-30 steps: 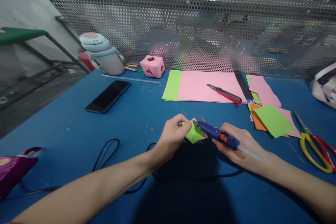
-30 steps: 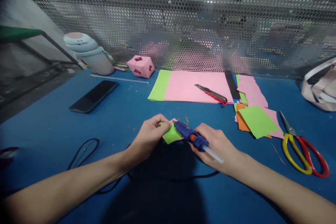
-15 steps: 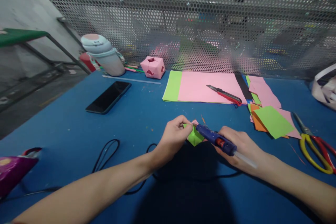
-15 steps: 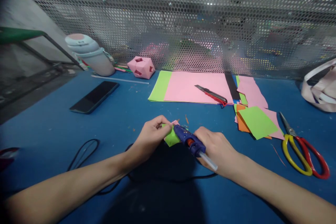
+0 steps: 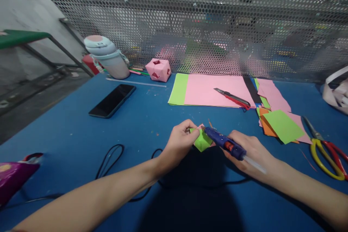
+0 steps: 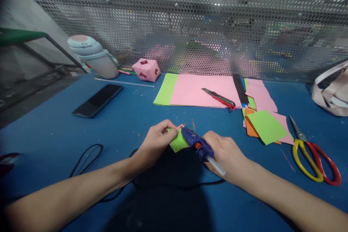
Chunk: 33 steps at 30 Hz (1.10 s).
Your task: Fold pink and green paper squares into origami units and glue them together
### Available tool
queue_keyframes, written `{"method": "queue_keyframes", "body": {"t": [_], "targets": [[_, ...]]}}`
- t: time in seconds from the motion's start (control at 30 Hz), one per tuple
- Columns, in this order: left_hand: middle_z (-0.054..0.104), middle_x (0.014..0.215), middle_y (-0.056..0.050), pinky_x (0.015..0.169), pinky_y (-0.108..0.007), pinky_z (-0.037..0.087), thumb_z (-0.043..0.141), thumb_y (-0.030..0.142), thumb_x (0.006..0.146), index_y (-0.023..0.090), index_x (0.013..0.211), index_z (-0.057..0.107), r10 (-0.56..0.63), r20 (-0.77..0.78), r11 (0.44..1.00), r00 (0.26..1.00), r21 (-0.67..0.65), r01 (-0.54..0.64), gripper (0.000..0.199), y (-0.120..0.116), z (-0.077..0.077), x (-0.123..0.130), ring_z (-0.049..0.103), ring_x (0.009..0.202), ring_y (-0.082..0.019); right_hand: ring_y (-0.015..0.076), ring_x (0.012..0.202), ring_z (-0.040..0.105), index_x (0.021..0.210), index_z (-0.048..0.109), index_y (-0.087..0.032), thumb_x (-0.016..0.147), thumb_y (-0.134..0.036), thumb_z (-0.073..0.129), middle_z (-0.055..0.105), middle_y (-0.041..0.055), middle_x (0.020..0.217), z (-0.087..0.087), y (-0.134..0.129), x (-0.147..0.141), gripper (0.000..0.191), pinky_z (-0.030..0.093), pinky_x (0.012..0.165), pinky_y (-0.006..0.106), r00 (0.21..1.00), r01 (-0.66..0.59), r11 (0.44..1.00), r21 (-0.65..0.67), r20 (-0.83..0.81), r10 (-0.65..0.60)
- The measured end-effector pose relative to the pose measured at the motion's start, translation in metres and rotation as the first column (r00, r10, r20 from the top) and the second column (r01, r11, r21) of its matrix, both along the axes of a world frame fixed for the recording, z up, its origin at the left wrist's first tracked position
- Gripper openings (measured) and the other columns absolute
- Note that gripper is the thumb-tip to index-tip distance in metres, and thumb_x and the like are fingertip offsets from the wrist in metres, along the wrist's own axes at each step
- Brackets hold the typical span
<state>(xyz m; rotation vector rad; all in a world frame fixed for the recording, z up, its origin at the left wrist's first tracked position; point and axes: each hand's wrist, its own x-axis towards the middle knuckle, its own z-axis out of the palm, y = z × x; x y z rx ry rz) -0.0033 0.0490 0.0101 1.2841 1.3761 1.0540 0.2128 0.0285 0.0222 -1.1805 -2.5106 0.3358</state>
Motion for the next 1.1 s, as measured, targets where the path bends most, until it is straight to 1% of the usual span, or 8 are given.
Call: {"method": "queue_keyframes", "body": {"t": [0.23,0.37,0.53,0.67,0.8,0.9,1.0,1.1], "targets": [[0.044,0.052,0.006,0.047,-0.019,0.028,0.059,0.033,0.074,0.016,0.063,0.051,0.012,-0.036,1.000,0.999,0.014,-0.012,0.022,0.001,-0.002,0.000,0.037,0.049,-0.007,0.0114,0.054,0.047,0.082,0.044,-0.019,0.083,-0.020,0.049,0.049,-0.0013,0.070,0.001,0.000,-0.001,0.005,0.027,0.049,0.023,1.000,-0.006,1.000,0.028,-0.005,0.006],[0.044,0.051,0.006,0.047,-0.019,0.028,0.058,0.029,0.074,0.016,0.062,0.051,0.019,-0.062,1.000,0.998,0.020,-0.018,0.019,0.001,-0.002,-0.001,0.037,0.049,-0.007,0.0108,0.053,0.046,0.083,0.044,-0.019,0.083,-0.019,0.048,0.050,-0.0010,0.072,0.002,-0.001,-0.001,0.004,0.026,0.048,0.023,0.999,-0.030,1.000,-0.006,0.025,0.030],[0.048,0.054,0.005,0.049,-0.019,0.031,0.057,0.028,0.073,0.016,0.063,0.052,0.009,-0.030,0.999,1.000,0.046,-0.008,0.016,0.001,-0.003,-0.002,0.041,0.051,-0.008,0.0113,0.053,0.046,0.082,0.043,-0.019,0.083,-0.021,0.049,0.049,-0.0013,0.070,0.002,0.000,-0.001,0.006,0.026,0.049,0.023,1.000,0.009,1.000,0.010,0.012,-0.009],[0.049,0.055,0.004,0.049,-0.019,0.032,0.057,0.027,0.073,0.016,0.063,0.053,0.020,-0.040,0.998,0.999,0.054,-0.018,0.016,0.002,-0.003,-0.002,0.042,0.051,-0.008,0.0110,0.052,0.045,0.082,0.044,-0.019,0.083,-0.021,0.048,0.050,-0.0012,0.071,0.003,-0.001,-0.002,0.005,0.025,0.048,0.023,1.000,-0.005,1.000,0.003,0.031,0.005],[0.049,0.055,0.005,0.050,-0.019,0.033,0.059,0.028,0.073,0.016,0.062,0.052,0.034,-0.020,0.996,0.999,0.078,-0.033,0.017,0.002,-0.003,-0.002,0.043,0.052,-0.008,0.0116,0.053,0.047,0.080,0.043,-0.020,0.083,-0.022,0.049,0.049,-0.0016,0.068,0.003,-0.001,-0.001,0.007,0.026,0.049,0.024,0.998,0.059,0.998,-0.008,0.015,-0.059],[0.049,0.054,0.005,0.049,-0.019,0.032,0.058,0.027,0.073,0.016,0.062,0.052,0.031,-0.010,0.997,0.999,0.077,-0.030,0.016,0.002,-0.001,-0.002,0.042,0.051,-0.008,0.0114,0.054,0.048,0.081,0.044,-0.019,0.083,-0.023,0.049,0.051,-0.0010,0.070,0.004,0.000,0.000,0.006,0.028,0.049,0.023,0.999,0.041,0.999,-0.017,0.007,-0.041],[0.046,0.052,0.005,0.048,-0.019,0.030,0.058,0.026,0.072,0.016,0.061,0.052,0.058,-0.029,0.995,0.998,0.084,-0.055,0.016,0.000,0.003,-0.002,0.040,0.048,-0.007,0.0113,0.054,0.047,0.080,0.045,-0.019,0.083,-0.024,0.050,0.052,-0.0006,0.069,0.007,0.000,-0.002,0.007,0.030,0.049,0.024,0.998,0.055,0.998,-0.032,-0.032,-0.056],[0.044,0.050,0.006,0.047,-0.019,0.028,0.058,0.026,0.073,0.016,0.062,0.052,0.096,-0.030,0.992,0.995,0.083,-0.093,0.016,0.000,0.003,-0.003,0.037,0.047,-0.007,0.0102,0.051,0.045,0.076,0.046,-0.019,0.084,-0.027,0.052,0.052,-0.0015,0.064,0.013,0.001,-0.004,0.013,0.033,0.048,0.023,0.980,0.121,0.988,-0.098,-0.145,-0.135]]}}
